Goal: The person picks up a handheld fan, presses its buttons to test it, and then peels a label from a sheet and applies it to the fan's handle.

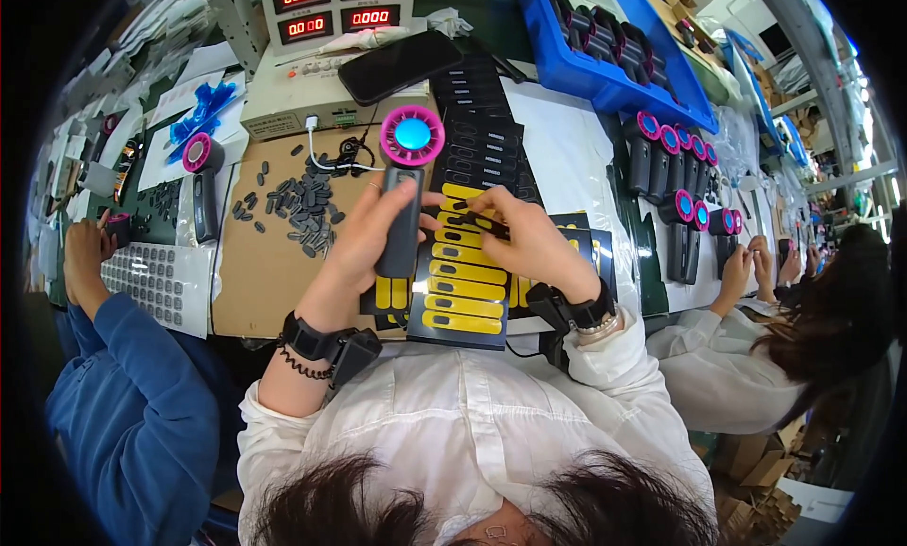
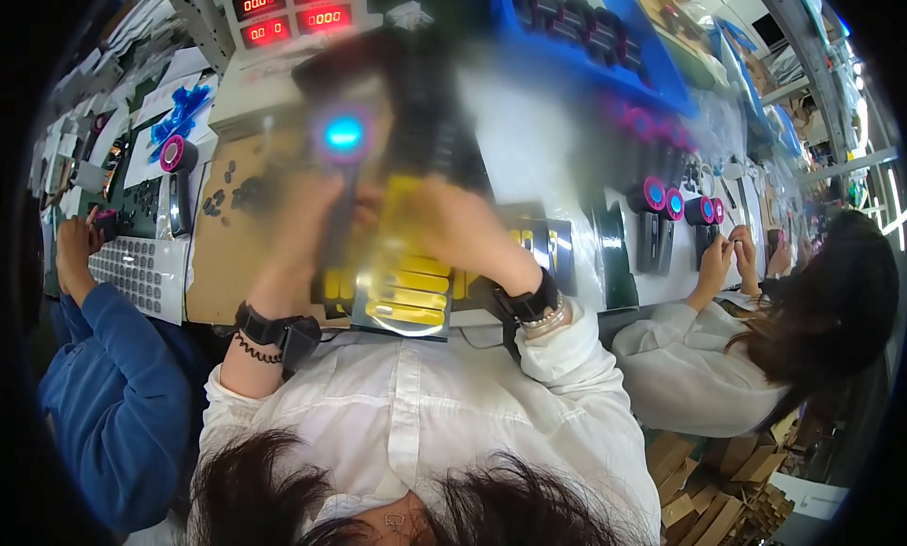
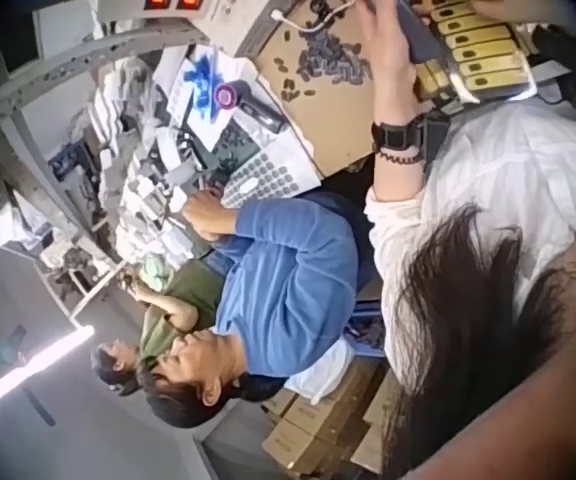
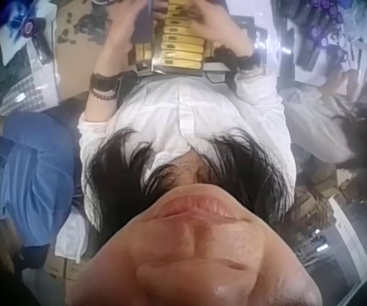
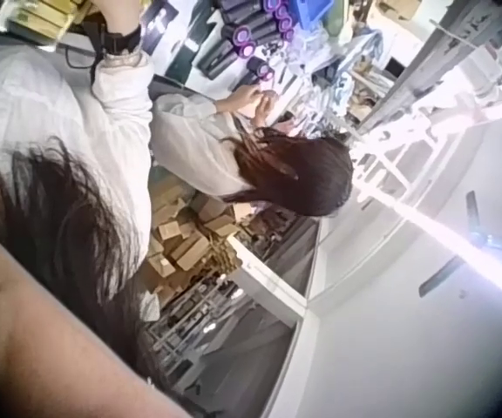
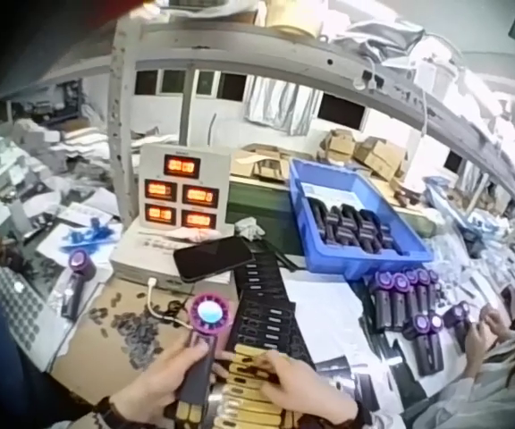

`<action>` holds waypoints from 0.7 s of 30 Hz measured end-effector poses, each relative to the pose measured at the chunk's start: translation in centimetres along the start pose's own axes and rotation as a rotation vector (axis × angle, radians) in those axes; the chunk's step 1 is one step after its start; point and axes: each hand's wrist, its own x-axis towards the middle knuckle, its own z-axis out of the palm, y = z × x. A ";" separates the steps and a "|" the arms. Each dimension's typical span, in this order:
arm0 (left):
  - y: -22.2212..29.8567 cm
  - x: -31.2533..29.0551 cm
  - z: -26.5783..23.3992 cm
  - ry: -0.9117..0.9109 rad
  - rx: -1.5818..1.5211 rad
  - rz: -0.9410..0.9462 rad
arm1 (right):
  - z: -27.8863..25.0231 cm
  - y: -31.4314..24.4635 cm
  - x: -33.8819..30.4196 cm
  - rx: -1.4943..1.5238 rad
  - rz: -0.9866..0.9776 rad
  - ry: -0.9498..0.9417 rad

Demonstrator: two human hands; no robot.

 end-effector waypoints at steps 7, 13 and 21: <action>-0.1 -2.1 3.3 0.007 0.104 0.114 | -1.2 -4.3 -1.6 -0.053 -0.077 0.083; -0.2 -2.1 3.9 0.013 0.037 0.116 | -0.4 -4.1 -2.1 -0.085 -0.215 0.154; -0.6 -2.0 3.9 0.003 0.000 0.058 | 0.4 -3.9 -2.5 -0.036 -0.167 0.193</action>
